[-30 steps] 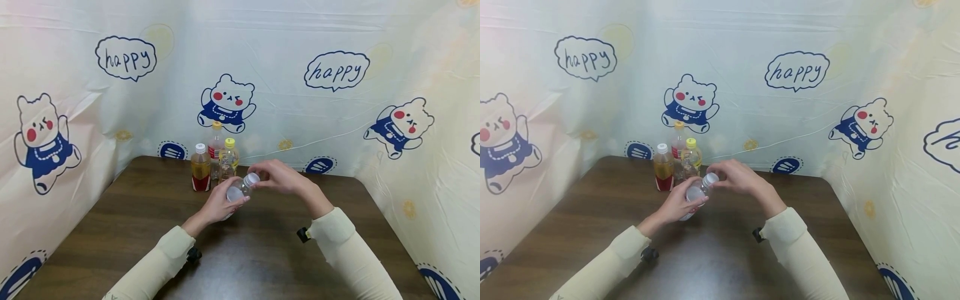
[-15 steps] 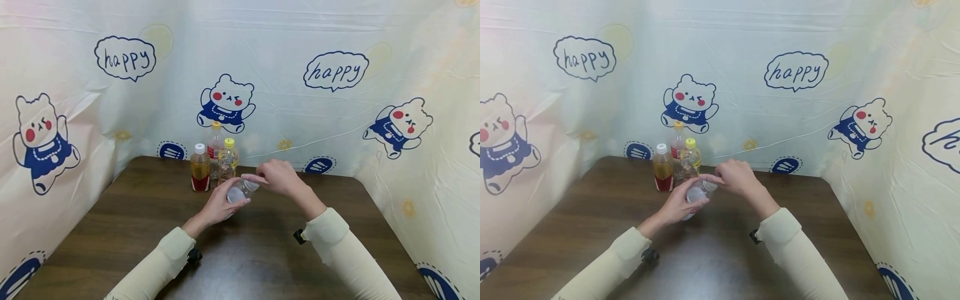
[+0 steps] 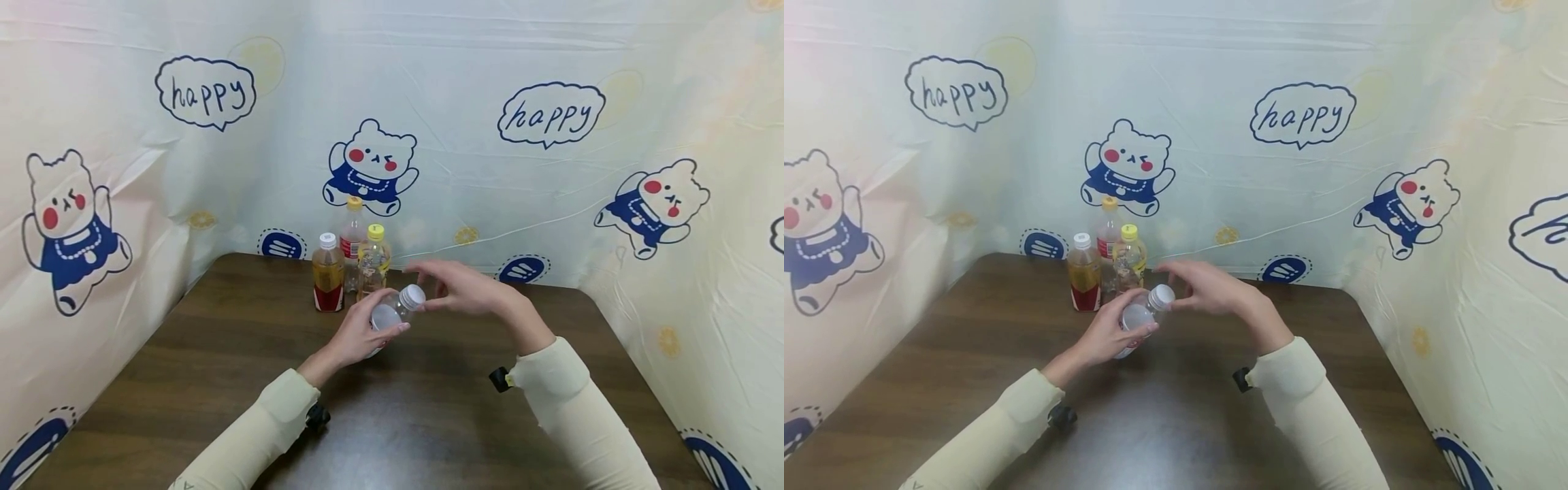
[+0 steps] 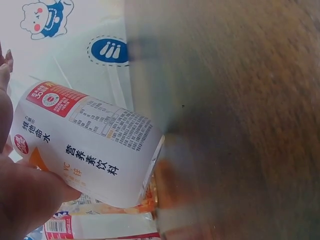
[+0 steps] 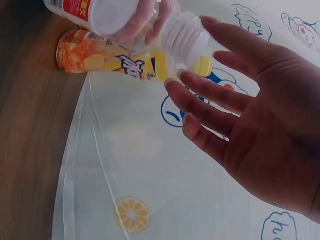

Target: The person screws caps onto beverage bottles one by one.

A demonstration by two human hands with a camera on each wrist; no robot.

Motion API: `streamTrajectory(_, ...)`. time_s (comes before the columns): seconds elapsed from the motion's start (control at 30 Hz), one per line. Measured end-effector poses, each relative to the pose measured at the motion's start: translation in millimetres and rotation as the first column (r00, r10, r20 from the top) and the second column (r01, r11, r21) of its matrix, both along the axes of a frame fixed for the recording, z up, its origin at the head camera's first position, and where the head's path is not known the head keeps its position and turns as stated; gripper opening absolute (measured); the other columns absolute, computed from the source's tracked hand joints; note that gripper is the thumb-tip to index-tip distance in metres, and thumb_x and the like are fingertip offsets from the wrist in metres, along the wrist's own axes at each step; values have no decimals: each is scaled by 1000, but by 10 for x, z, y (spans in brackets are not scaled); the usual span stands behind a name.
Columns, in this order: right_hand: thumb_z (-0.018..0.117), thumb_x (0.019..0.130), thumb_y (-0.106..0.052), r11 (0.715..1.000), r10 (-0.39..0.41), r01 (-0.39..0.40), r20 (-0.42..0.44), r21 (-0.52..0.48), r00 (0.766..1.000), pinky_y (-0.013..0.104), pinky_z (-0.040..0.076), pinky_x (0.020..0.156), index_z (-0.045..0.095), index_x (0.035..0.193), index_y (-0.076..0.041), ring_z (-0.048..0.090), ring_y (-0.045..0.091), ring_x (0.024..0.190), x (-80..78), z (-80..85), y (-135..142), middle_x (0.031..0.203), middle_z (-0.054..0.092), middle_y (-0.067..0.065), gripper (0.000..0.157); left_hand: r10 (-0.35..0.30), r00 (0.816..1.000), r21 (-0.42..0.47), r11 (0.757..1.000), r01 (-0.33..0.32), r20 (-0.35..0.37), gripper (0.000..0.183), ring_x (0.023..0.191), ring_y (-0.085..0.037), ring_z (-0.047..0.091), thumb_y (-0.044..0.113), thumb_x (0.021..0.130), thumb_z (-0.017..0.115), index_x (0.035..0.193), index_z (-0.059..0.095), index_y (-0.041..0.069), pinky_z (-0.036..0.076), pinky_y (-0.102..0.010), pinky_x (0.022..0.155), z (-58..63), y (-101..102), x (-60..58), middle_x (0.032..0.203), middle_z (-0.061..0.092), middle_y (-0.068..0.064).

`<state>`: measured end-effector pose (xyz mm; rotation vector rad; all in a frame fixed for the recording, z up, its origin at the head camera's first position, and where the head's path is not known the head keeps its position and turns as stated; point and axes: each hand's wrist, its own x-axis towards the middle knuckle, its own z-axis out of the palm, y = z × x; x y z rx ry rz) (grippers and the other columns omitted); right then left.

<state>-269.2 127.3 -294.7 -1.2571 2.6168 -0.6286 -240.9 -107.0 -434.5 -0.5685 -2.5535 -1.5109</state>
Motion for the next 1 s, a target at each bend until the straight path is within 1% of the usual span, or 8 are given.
streamTrajectory(0.1, 77, 94, -28, 1000, 5, -5, -8, 12, 1000, 30, 57, 74, 63, 130, -17, 64, 14, 83, -1, -27, -44, 106, 69, -3, 40, -3, 1000, -1, 1000, 3, -4, 63, 114, -24, 59, 42, 88, 81, 142, 53, 25, 57, -47, 92, 2, 3, 5, 139, 59, -2)
streamTrajectory(0.2, 71, 97, -39, 996, -60, 66, -85, 60, 995, 30, 54, 66, 70, 108, -17, 60, 14, 74, 0, -67, -104, 87, 68, -6, 25, -7, 1000, 0, 1000, 7, -5, 63, 114, -23, 60, 42, 88, 81, 142, 53, 24, 57, -46, 91, 8, 5, 14, 138, 59, -2)
streamTrajectory(0.43, 38, 103, -66, 940, -232, 291, -289, 179, 929, 32, 43, 55, 70, 74, -19, 54, 17, 62, -1, -129, -179, 62, 57, -4, 64, -15, 1000, -12, 1000, 15, -26, 64, 116, -25, 60, 42, 88, 81, 142, 53, 23, 56, -48, 94, 16, 7, 4, 139, 59, -4)
streamTrajectory(0.57, 40, 104, -63, 946, -254, 293, -250, 136, 934, 34, 44, 58, 71, 80, -20, 55, 17, 64, 0, -85, -107, 63, 54, -3, 58, -13, 1000, -11, 1000, 13, -21, 65, 119, -26, 59, 42, 87, 82, 142, 53, 23, 54, -51, 97, 5, 6, -3, 140, 58, -4)
streamTrajectory(0.7, 56, 102, -53, 977, -183, 201, -188, 76, 965, 33, 52, 66, 72, 110, -19, 60, 15, 73, -4, -32, -31, 82, 66, -5, 39, -14, 1000, -9, 1000, 14, -19, 65, 119, -26, 58, 43, 88, 81, 143, 52, 23, 54, -52, 98, 5, 2, 5, 141, 58, -4)
streamTrajectory(0.83, 72, 95, -45, 994, -93, 99, -100, 56, 991, 37, 58, 82, 55, 142, -20, 66, 16, 92, -5, -39, -4, 115, 70, 1, 57, -13, 1000, -11, 1000, 13, -14, 64, 118, -25, 58, 43, 88, 81, 142, 53, 25, 55, -50, 96, 0, -6, -4, 140, 58, -3)
streamTrajectory(0.9, 76, 93, -41, 997, -55, 58, -67, 48, 996, 37, 58, 84, 49, 148, -21, 65, 16, 94, -9, -68, -10, 119, 69, 2, 64, -15, 1000, -10, 1000, 15, -12, 63, 117, -25, 58, 43, 88, 81, 142, 53, 25, 56, -50, 95, -3, -11, -6, 140, 58, -3)
streamTrajectory(1.0, 77, 93, -36, 999, -24, 26, -52, 35, 998, 32, 57, 79, 55, 141, -20, 63, 15, 89, -12, -113, -34, 109, 69, -2, 55, -19, 1000, -5, 1000, 19, -9, 63, 115, -25, 59, 43, 88, 80, 142, 53, 25, 57, -48, 93, -2, -12, 3, 139, 58, -2)
